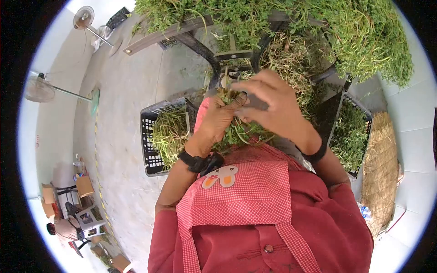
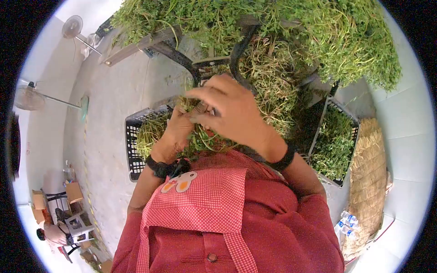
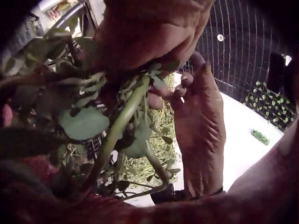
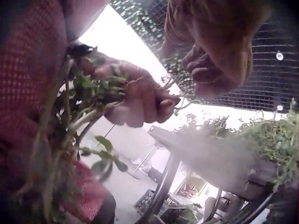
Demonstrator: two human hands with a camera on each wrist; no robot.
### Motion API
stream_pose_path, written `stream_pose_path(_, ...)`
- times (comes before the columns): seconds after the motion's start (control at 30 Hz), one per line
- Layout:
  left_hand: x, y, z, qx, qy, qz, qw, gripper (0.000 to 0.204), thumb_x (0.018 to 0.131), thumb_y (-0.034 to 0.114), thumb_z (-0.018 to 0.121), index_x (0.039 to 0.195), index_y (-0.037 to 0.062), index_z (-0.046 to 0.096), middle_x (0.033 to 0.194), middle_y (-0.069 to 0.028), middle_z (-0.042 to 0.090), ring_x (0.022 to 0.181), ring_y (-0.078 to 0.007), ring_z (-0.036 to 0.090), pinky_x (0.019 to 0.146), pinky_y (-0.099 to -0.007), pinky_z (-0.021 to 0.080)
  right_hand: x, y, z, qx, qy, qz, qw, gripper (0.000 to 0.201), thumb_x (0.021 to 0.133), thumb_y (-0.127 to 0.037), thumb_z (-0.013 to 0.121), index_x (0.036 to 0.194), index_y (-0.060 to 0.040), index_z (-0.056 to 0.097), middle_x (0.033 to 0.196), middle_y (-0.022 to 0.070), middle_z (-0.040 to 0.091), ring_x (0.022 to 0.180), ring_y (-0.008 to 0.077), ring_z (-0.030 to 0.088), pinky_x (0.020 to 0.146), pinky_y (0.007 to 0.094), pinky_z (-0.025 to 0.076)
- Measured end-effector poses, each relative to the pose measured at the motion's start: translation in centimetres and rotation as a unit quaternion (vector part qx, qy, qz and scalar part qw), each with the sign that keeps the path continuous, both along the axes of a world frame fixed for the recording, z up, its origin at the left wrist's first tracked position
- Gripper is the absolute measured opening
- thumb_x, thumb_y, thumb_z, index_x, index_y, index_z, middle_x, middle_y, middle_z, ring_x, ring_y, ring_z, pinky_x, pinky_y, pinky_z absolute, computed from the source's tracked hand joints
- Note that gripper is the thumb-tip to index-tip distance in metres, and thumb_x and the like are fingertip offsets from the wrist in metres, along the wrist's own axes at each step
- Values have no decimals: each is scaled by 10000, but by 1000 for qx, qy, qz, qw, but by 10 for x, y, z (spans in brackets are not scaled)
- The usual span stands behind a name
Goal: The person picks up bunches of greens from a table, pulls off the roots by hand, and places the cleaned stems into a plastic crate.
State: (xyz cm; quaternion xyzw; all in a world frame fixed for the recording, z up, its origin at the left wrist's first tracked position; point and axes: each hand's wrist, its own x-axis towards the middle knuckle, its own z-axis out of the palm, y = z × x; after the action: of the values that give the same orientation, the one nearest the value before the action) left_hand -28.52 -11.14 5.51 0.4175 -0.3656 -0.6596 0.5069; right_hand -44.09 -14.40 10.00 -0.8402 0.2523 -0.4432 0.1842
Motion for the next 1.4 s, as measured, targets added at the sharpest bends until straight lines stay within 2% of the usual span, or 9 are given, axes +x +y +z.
stream_pose_path(0.07,-8,8,7,88,39,158,983,49,848,50,566,857,3,573,692,-90,618,564,-160,574,514,-284,477,11,2,-9,4,54,-19,998,382,613,-203,741,975,-117,655,869,60,565,819,226,570,673,316,483)
stream_pose_path(0.2,-3,4,-3,-43,-124,2,991,79,858,32,507,812,2,564,613,-52,557,481,-136,509,455,-267,431,15,-19,-34,-95,56,-65,992,343,629,-192,717,959,-132,647,774,45,553,702,226,555,604,328,470)
stream_pose_path(0.47,0,3,-5,10,-54,-103,993,220,907,216,564,866,1,586,503,13,400,410,-90,362,393,-248,324,-18,-39,-33,504,-340,91,789,260,903,-254,562,1022,-22,569,916,43,603,695,95,556,544,219,433)
stream_pose_path(0.7,-1,4,-6,6,-53,-137,989,208,912,202,554,902,-4,585,499,29,412,418,-70,372,395,-244,303,-12,-32,-40,519,-79,175,833,266,911,-221,550,1059,0,548,873,49,600,707,96,560,587,241,457)
stream_pose_path(0.83,0,3,-12,43,-43,-89,994,229,906,235,566,889,7,576,509,28,373,413,-77,330,394,-249,299,-20,-46,-49,353,-221,73,906,220,904,-173,546,1036,3,546,797,48,603,634,98,548,540,235,446)
stream_pose_path(0.9,-2,1,-13,57,-50,-59,995,233,907,239,566,876,9,576,512,27,378,416,-76,332,391,-247,294,-26,-45,-25,496,-443,49,745,172,889,-117,533,1019,-3,546,729,37,584,571,89,520,495,225,419)
stream_pose_path(1.07,-4,-4,-17,79,-88,-1,993,172,889,179,580,848,12,579,527,24,402,434,-88,365,393,-241,304,-18,-7,-22,511,-209,105,827,199,860,-104,565,1047,-37,560,692,25,559,556,98,530,474,236,417)
stream_pose_path(1.23,-11,-1,-25,-53,-116,23,992,44,828,19,548,850,9,584,569,8,474,459,-102,451,413,-248,383,20,-11,-57,47,-73,-29,996,209,793,-112,664,978,-24,625,681,7,577,570,45,509,478,217,404)
stream_pose_path(1.4,-5,-4,-19,-28,-104,-20,994,41,845,38,550,855,11,580,623,-18,536,500,-102,506,426,-260,418,19,-11,-53,397,-216,22,892,129,824,-141,657,900,-37,644,729,13,614,580,50,515,460,218,386)
